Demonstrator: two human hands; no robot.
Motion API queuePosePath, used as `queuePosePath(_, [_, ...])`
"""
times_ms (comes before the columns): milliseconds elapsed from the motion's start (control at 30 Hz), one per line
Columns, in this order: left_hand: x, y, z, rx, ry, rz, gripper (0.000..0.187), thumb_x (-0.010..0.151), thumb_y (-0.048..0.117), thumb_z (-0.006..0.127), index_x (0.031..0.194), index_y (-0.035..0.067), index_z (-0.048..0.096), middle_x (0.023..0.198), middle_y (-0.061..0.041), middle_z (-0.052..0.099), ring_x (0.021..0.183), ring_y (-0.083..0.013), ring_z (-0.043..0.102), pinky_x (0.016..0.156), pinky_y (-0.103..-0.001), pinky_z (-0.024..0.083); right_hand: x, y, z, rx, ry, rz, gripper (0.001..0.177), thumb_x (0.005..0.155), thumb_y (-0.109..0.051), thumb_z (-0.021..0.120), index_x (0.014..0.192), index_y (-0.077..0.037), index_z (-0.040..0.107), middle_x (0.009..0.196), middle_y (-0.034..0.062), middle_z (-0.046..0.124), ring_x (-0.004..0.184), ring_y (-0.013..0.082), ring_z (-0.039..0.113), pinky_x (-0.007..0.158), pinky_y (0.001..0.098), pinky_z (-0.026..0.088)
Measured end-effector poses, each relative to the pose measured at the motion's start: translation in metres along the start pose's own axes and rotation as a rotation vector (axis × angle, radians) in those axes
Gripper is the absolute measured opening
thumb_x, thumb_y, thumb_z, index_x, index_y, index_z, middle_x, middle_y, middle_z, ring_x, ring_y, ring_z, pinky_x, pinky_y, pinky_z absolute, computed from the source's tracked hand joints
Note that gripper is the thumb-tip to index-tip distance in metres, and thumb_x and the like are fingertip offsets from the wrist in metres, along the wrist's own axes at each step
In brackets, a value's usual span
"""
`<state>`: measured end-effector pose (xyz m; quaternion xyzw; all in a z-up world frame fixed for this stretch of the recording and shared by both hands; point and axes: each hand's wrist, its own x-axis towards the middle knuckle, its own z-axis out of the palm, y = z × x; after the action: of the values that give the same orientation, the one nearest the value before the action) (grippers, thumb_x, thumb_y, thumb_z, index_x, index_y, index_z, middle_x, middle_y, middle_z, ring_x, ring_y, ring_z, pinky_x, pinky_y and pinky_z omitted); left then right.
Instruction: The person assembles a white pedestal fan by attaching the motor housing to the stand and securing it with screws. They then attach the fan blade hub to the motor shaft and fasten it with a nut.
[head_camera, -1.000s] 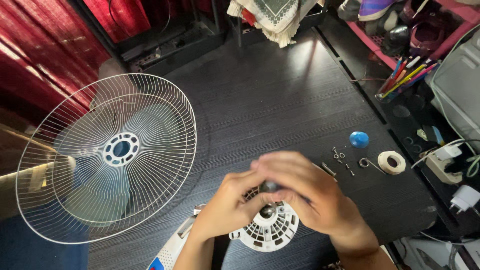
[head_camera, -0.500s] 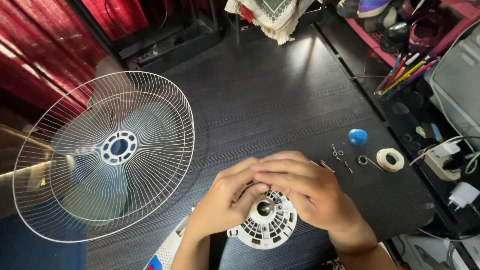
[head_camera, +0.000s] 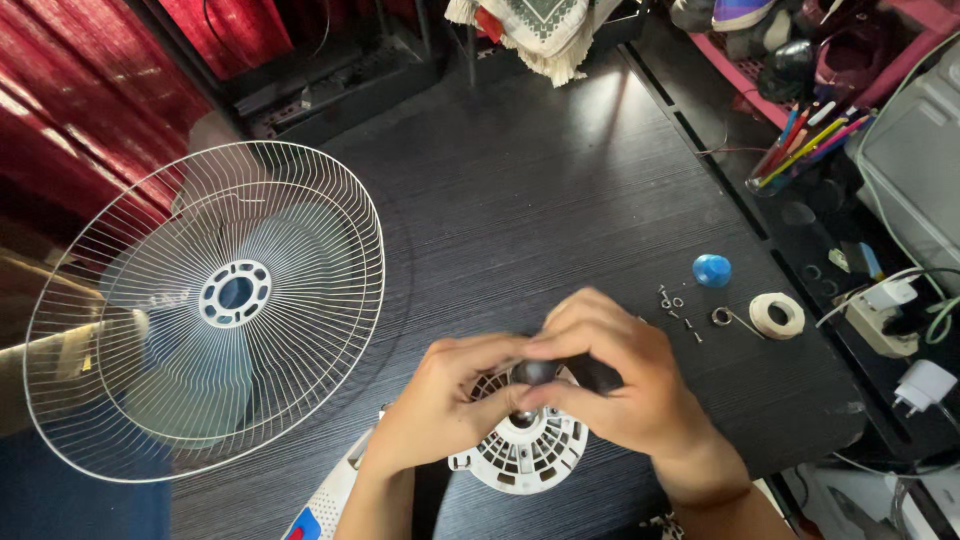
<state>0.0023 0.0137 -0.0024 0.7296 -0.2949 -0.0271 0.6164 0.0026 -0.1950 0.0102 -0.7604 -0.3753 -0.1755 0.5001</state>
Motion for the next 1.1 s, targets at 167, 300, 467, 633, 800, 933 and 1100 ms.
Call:
queuePosePath(167, [-0.001,0.0,0.002,0.07,0.165,0.06,0.027,0.072,0.004,0.085,0.096,0.001,0.072,0.092,-0.008,0.073,0.085,-0.0167,0.073,0.073,-0.029,0.058,0.003,0.0,0.007,-0.062,0.056,0.074,0.047,0.072,-0.02,0.099,0.105,-0.01,0.067,0.105,0.0031,0.074,0.099,0.0191,0.074,0.084,0.0293,0.059])
queuePosePath(300, [-0.006,0.0,-0.006,0.112,0.045,0.089,0.023,0.086,0.002,0.074,0.108,0.0,0.072,0.1,-0.009,0.07,0.089,-0.0166,0.072,0.075,-0.029,0.057,0.009,-0.006,0.001,-0.023,-0.016,-0.068,0.043,0.071,-0.002,0.081,0.111,0.0,0.066,0.11,0.0134,0.072,0.107,0.0291,0.068,0.089,0.0378,0.057])
queuePosePath(467, [-0.008,0.004,-0.007,-0.053,-0.054,0.032,0.032,0.092,-0.001,0.064,0.123,-0.001,0.07,0.106,-0.008,0.07,0.089,-0.0161,0.07,0.072,-0.029,0.057,0.008,-0.009,0.006,0.036,0.007,-0.003,0.037,0.074,-0.011,0.091,0.107,-0.009,0.073,0.102,0.0025,0.075,0.102,0.018,0.074,0.084,0.0289,0.061])
queuePosePath(633, [0.002,0.003,0.005,0.026,0.095,-0.014,0.032,0.072,0.002,0.082,0.102,-0.002,0.07,0.086,-0.008,0.069,0.074,-0.0199,0.067,0.064,-0.03,0.052,0.008,-0.011,0.008,-0.076,0.047,-0.007,0.044,0.071,-0.019,0.094,0.106,-0.008,0.07,0.098,0.0037,0.07,0.096,0.0199,0.07,0.08,0.0311,0.057])
queuePosePath(800, [0.0,0.001,0.002,-0.01,0.049,0.132,0.025,0.088,0.007,0.08,0.112,0.002,0.073,0.1,-0.006,0.076,0.091,-0.0155,0.076,0.079,-0.027,0.06,0.013,-0.015,0.001,-0.075,-0.052,-0.077,0.027,0.081,0.0,0.072,0.108,-0.001,0.071,0.111,0.012,0.073,0.106,0.0294,0.07,0.088,0.0384,0.059])
queuePosePath(933, [0.001,0.002,0.001,-0.023,0.079,0.063,0.026,0.082,0.01,0.084,0.103,0.002,0.072,0.094,-0.006,0.073,0.083,-0.0129,0.073,0.069,-0.025,0.058,0.015,-0.016,0.002,-0.06,0.01,-0.026,0.018,0.083,-0.006,0.078,0.1,-0.009,0.076,0.105,0.0023,0.077,0.095,0.019,0.067,0.082,0.03,0.057])
queuePosePath(1100, [0.005,0.001,0.002,0.044,0.116,0.085,0.025,0.079,0.01,0.087,0.099,0.002,0.075,0.092,-0.006,0.074,0.079,-0.0135,0.073,0.066,-0.025,0.057,0.01,-0.018,0.0,-0.126,0.078,-0.004,0.02,0.074,-0.008,0.084,0.093,-0.01,0.076,0.097,-0.0003,0.077,0.08,0.0142,0.059,0.071,0.0285,0.048])
